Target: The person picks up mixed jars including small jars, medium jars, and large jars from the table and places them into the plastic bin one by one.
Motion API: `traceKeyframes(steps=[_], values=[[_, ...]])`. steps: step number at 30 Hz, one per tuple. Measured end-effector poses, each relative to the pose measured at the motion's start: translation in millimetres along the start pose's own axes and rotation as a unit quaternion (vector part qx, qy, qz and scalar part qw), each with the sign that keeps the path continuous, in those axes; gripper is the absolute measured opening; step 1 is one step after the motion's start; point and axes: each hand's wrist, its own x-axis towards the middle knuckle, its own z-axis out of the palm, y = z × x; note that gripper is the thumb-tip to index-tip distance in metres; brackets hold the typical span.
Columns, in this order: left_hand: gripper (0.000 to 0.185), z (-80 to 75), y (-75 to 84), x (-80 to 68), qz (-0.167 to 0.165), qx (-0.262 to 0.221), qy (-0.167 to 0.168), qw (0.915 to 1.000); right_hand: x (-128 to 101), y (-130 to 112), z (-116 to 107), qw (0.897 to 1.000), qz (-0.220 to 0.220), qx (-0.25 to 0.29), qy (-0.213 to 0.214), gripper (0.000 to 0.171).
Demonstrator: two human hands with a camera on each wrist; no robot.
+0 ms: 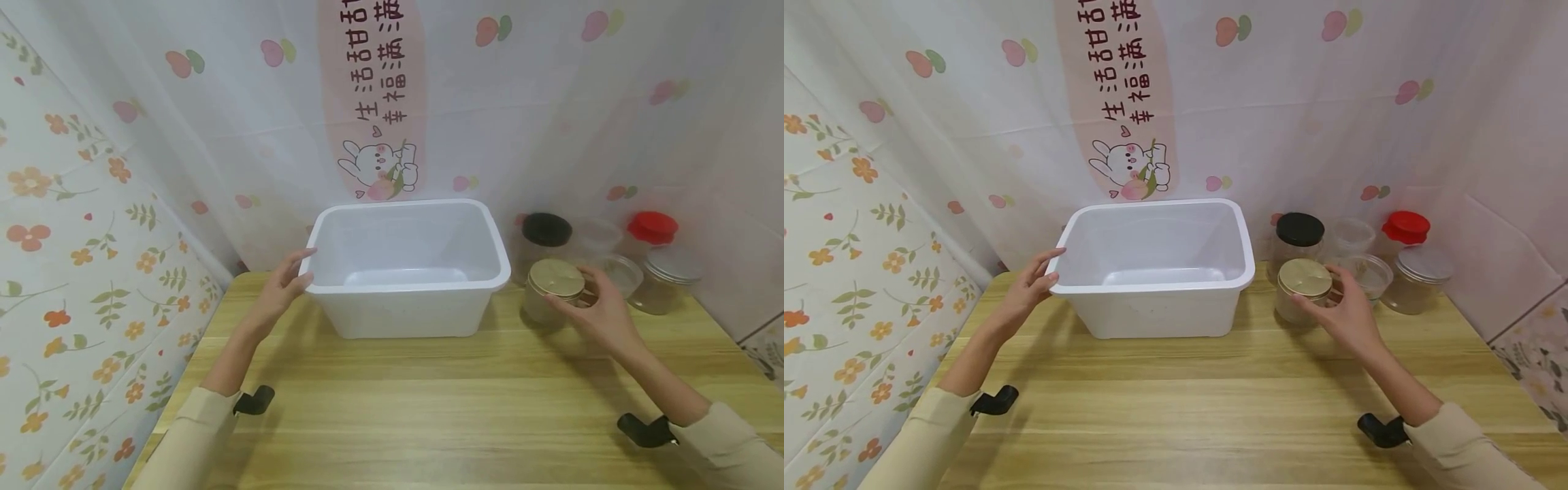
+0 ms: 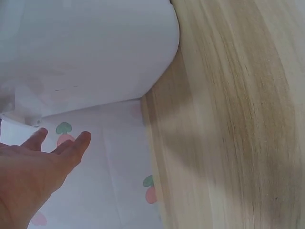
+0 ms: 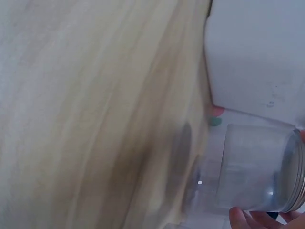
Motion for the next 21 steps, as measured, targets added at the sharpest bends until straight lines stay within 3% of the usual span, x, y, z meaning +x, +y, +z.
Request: traceKeyframes(steps=[13, 21], values=[[0.044, -2.0, 7.5, 1.4, -0.015, 0.011, 0.038, 0.9991, 8, -23, -16, 1.0, -0.006, 0.0, 0.016, 0.08], [0.044, -0.4, 7.7, -1.1, -0.018, 0.008, 0.044, 0.9989, 13, -29, -17, 1.0, -0.011, -0.006, 0.016, 0.079]])
